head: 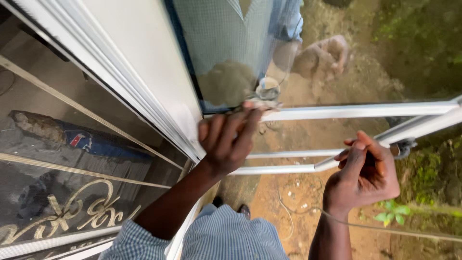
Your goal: The person cleans a window by wiping the glass pane and window frame with a cloth.
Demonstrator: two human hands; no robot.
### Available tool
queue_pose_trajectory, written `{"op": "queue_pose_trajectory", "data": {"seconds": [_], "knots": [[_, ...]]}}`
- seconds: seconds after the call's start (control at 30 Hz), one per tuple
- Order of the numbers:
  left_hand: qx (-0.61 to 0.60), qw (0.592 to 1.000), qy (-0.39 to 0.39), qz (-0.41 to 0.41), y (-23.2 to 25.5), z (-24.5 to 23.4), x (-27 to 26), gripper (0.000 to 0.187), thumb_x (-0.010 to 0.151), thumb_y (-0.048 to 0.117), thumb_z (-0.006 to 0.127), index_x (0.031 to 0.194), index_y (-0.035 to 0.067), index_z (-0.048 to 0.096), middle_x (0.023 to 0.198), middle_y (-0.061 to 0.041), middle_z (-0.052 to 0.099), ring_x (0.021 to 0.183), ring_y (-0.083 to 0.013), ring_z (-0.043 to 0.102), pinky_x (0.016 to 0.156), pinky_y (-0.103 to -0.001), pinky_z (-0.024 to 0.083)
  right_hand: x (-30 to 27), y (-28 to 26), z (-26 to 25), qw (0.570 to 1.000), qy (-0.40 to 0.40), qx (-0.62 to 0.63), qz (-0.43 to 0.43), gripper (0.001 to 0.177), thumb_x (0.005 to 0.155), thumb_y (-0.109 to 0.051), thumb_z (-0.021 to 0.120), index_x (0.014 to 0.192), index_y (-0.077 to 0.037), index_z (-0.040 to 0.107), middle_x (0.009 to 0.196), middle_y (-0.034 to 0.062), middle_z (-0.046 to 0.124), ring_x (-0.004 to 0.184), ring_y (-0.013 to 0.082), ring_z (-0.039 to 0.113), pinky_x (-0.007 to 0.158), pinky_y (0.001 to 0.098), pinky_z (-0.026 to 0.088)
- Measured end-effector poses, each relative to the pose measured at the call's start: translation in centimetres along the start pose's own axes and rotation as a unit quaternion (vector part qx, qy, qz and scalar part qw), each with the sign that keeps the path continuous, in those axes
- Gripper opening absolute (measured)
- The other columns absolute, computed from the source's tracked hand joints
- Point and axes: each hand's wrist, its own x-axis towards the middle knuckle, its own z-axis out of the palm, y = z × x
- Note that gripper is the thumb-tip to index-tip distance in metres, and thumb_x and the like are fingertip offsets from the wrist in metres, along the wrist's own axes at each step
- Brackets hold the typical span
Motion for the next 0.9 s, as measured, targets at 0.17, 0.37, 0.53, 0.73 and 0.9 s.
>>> {"op": "queue_pose_trajectory", "data": {"seconds": [0.17,0.37,0.53,0.73,0.9], "knots": [[-0.028,0.991,0.103,-0.083,0.3,1.1,-0.7,0.026,0.096,0.009,0.062,0.12,0.009,0.074,0.091,-0.001,0.067,0.071,-0.0158,0.051,0.069,-0.039,0.034,-1.2,-1.6,0.6,0.999,-0.03,-0.011,0.001,0.012,0.117,0.006,0.06,0.118,0.013,0.069,0.094,0.0199,0.071,0.07,0.0138,0.066,0.064,0.0214,0.051],[-0.115,0.988,-0.022,0.097,3.5,3.7,1.5,0.027,0.107,0.01,0.066,0.132,-0.001,0.068,0.118,-0.007,0.068,0.087,-0.0148,0.056,0.074,-0.032,0.036,-1.5,-3.7,2.8,0.999,-0.042,-0.002,-0.035,0.013,0.118,0.003,0.061,0.117,0.014,0.068,0.095,0.0195,0.07,0.073,0.0148,0.067,0.064,0.0228,0.053],[-0.068,0.993,-0.042,0.085,0.4,0.5,0.5,0.024,0.108,0.014,0.067,0.13,0.004,0.07,0.118,-0.004,0.07,0.089,-0.0126,0.055,0.071,-0.031,0.032,-2.6,-4.3,5.1,0.997,-0.067,0.013,-0.028,0.016,0.121,0.0,0.064,0.117,0.015,0.068,0.093,0.0198,0.07,0.07,0.0151,0.065,0.062,0.0222,0.051],[0.113,0.991,0.06,-0.038,-4.1,-3.5,-2.4,0.017,0.103,0.015,0.074,0.12,0.013,0.076,0.096,0.003,0.066,0.077,-0.0132,0.053,0.072,-0.035,0.035,-4.7,-3.9,6.8,0.992,-0.104,0.07,-0.007,0.017,0.122,-0.001,0.065,0.116,0.015,0.068,0.09,0.0199,0.071,0.07,0.0157,0.067,0.061,0.0224,0.052],[0.089,0.991,0.069,-0.068,-3.6,-4.2,-2.8,0.027,0.097,0.0,0.073,0.122,0.009,0.077,0.099,-0.001,0.073,0.071,-0.0135,0.055,0.068,-0.034,0.033,-5.0,-4.6,6.9,0.991,-0.121,0.053,-0.018,0.017,0.123,0.0,0.065,0.115,0.015,0.07,0.089,0.0194,0.07,0.071,0.0164,0.068,0.062,0.0228,0.052]]}}
